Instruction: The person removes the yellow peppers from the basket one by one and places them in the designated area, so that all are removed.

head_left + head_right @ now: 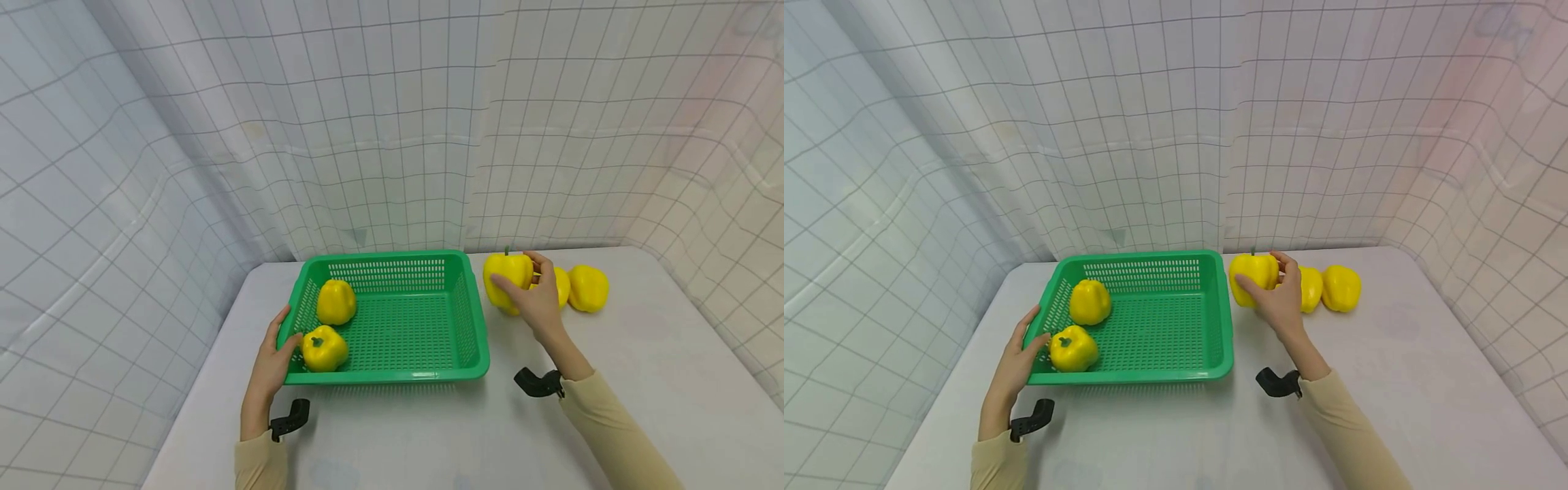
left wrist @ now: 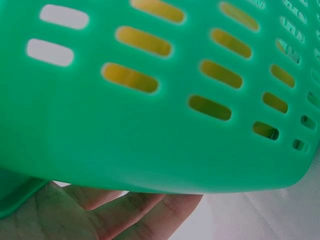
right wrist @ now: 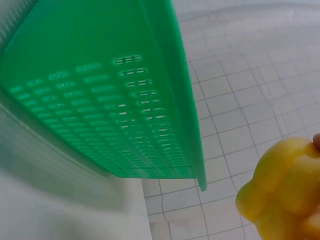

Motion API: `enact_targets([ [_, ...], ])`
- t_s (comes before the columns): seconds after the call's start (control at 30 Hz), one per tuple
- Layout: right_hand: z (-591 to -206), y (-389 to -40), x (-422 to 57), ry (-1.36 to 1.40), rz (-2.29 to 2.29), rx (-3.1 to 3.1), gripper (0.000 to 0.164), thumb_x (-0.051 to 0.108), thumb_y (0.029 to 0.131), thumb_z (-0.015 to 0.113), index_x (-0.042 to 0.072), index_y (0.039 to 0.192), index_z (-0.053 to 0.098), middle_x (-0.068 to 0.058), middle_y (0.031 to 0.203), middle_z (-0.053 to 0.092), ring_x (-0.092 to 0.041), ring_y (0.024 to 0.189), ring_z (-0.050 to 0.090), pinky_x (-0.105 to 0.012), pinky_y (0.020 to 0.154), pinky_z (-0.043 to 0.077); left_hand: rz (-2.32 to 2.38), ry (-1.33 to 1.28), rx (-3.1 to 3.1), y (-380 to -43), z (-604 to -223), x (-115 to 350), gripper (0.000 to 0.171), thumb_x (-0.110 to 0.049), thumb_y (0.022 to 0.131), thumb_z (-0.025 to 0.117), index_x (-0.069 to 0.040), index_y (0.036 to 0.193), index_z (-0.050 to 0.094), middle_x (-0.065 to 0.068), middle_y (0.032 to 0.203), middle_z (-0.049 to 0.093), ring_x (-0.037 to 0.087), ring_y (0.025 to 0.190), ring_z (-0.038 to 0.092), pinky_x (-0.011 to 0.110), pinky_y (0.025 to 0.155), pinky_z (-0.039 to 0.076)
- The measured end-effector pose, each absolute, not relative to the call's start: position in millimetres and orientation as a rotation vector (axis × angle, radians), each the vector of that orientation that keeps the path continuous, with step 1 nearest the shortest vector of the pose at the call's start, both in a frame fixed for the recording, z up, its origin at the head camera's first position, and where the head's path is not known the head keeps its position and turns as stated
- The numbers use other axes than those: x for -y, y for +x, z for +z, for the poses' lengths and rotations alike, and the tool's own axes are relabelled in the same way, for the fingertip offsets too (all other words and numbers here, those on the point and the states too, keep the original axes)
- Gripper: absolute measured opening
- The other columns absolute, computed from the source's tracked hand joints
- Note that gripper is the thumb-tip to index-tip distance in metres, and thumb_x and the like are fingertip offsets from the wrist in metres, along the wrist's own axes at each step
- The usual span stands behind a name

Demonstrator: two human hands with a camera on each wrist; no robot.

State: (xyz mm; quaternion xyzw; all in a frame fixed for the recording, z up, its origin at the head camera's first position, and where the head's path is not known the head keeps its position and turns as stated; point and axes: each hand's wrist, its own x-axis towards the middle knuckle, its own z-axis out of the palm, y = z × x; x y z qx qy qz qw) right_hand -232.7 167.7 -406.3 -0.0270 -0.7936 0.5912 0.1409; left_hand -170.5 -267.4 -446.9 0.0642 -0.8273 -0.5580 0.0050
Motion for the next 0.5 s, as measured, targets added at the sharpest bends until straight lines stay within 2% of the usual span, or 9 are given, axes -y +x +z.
enact_targets([
  [0.5, -428, -222, -198, -0.242, 1.684, 2.424, 0.081, 0.043, 0.082, 0.073, 0.007, 0.141, 0.031, -0.015, 0.127, 0.038, -0.023, 0.103, 0.038, -0.030, 0.080, 0.040, -1.749, 0.191, 2.587, -170, -448, 268, 0.060, -0.028, 0.101, 0.045, -0.030, 0.153, 0.014, 0.013, 0.155, 0.012, 0.034, 0.128, 0.027, 0.055, 0.100, 0.023],
])
